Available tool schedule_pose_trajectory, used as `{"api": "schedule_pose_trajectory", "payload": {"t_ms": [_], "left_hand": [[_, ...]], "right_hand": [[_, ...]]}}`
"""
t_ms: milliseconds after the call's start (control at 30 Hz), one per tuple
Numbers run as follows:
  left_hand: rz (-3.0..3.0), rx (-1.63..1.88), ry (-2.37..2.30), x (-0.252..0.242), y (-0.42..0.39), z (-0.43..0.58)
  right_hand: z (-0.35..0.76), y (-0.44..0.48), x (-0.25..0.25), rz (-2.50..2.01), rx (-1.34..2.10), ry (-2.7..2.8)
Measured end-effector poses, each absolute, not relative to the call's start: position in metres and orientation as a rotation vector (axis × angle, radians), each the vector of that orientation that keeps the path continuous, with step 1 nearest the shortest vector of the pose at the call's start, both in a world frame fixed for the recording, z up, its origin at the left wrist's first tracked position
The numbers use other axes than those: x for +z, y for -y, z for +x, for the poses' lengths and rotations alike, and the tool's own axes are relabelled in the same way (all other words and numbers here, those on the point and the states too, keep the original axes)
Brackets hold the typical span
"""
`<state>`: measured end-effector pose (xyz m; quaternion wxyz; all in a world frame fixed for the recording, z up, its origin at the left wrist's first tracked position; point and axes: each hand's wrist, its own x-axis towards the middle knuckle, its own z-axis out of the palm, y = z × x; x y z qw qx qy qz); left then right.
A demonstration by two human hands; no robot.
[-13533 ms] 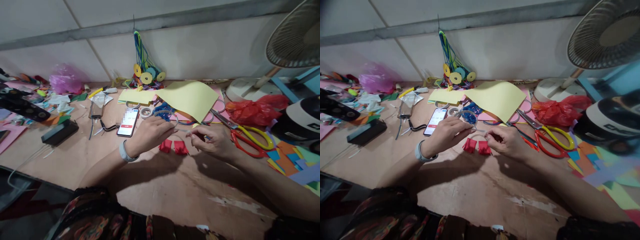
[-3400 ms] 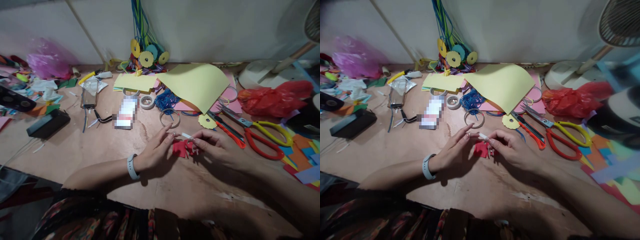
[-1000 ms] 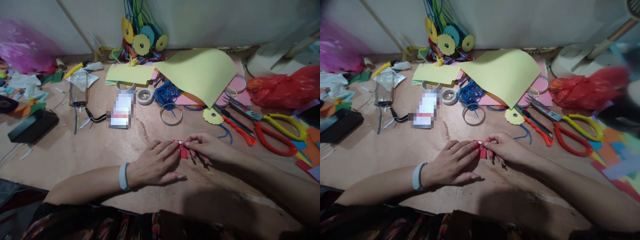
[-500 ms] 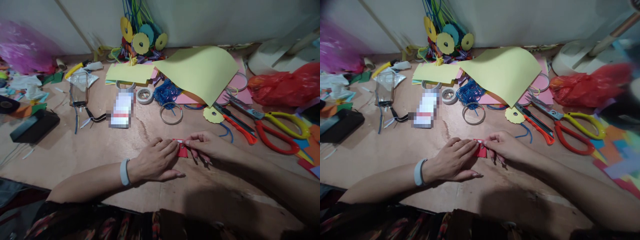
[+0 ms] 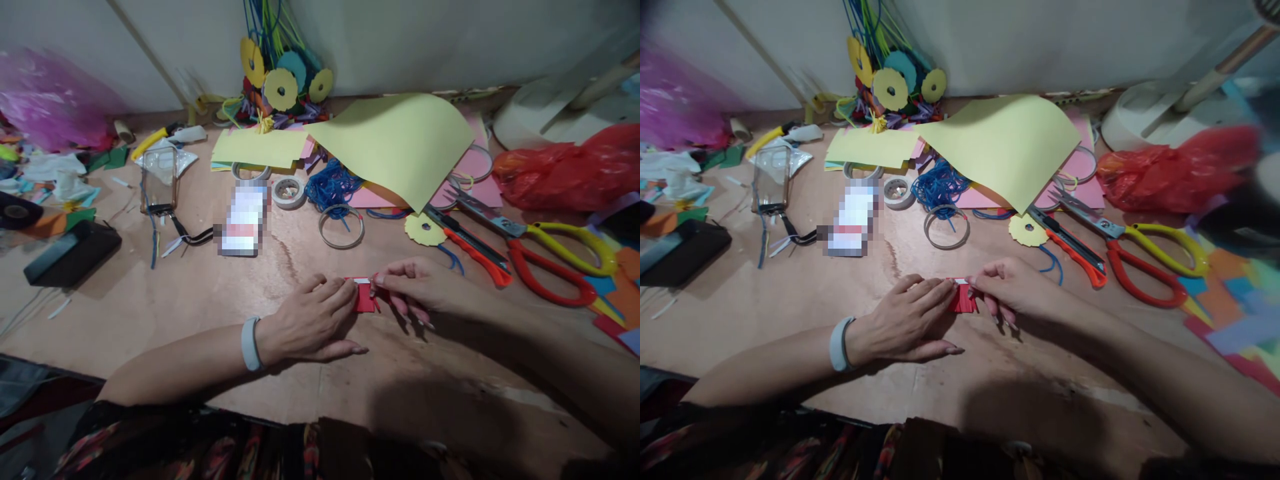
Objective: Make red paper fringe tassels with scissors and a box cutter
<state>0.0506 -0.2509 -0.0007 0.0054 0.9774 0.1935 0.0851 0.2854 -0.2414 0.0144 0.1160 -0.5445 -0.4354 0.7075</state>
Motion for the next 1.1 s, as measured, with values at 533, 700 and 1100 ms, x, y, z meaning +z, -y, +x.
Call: {"api": "schedule_pose_trajectory", "payload": {"t_ms": [533,700,1100], "left_hand": [[2.916,0.288,-0.583,-0.005,0.236,0.057],[2.897,0.281,-0.575,-0.004,0.231,0.059],[2.776,0.273,-0.584,0.001,0.221,0.059]], "right_hand": [[0.304,0.244,0.041,-1.62,1.611,1.546],[0.31,0.239,0.032,-1.612,1.468,1.675],[0.349,0.24,0.069,-1.577,1.206,1.559]]}}
